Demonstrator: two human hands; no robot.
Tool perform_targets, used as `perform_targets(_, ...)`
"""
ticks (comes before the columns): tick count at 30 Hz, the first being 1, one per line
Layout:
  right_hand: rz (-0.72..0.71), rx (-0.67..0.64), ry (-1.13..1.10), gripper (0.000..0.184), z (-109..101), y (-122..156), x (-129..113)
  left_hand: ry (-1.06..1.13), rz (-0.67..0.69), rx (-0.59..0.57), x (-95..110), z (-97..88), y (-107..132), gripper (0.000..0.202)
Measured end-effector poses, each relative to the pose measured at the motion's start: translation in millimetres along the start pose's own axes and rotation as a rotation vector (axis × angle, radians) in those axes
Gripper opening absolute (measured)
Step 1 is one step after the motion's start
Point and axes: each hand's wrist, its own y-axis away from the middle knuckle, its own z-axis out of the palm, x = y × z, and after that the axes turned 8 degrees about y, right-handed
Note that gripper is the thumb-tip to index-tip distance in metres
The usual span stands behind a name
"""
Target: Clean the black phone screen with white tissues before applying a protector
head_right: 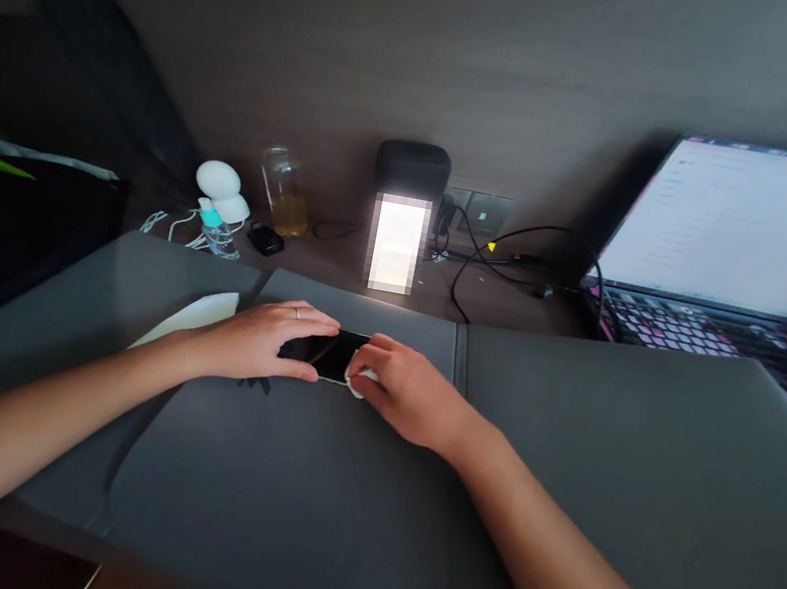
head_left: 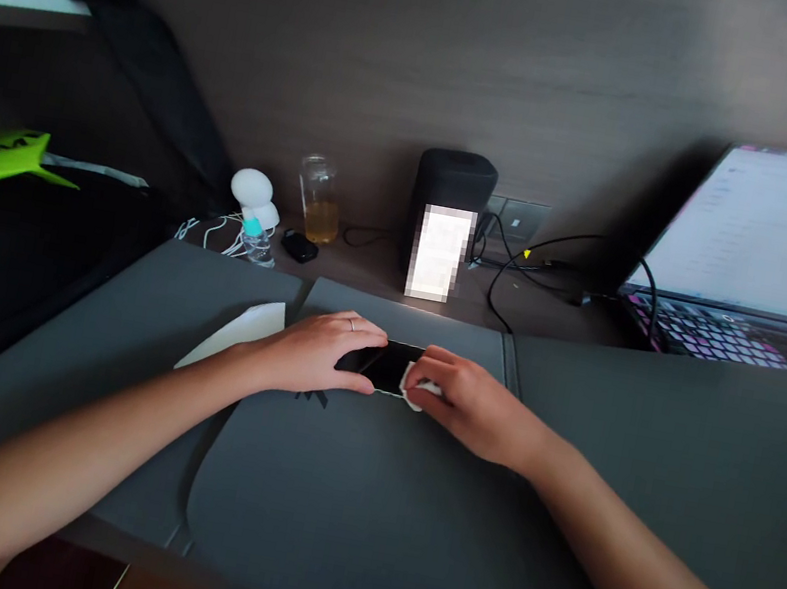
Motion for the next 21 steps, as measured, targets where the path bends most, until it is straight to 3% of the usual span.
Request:
perform_targets(7, 0.070, 0.072, 0.055, 0.015, -3, -5, 11, 0.006, -0.006, 0.008, -2, 0.9, 0, 0.052)
perform_targets(13, -0.060, 0.054, 0.031, 0.015, 11, -11, -4, 0.002, -0.006, 0.010, -1, 0.3, 0, 0.052)
perform_targets(21, -0.036, 0.161, 0.128, 0.021, 14, -10, -1, 0.022, -0.013, 0.010, -2, 0.2, 1, 0.052)
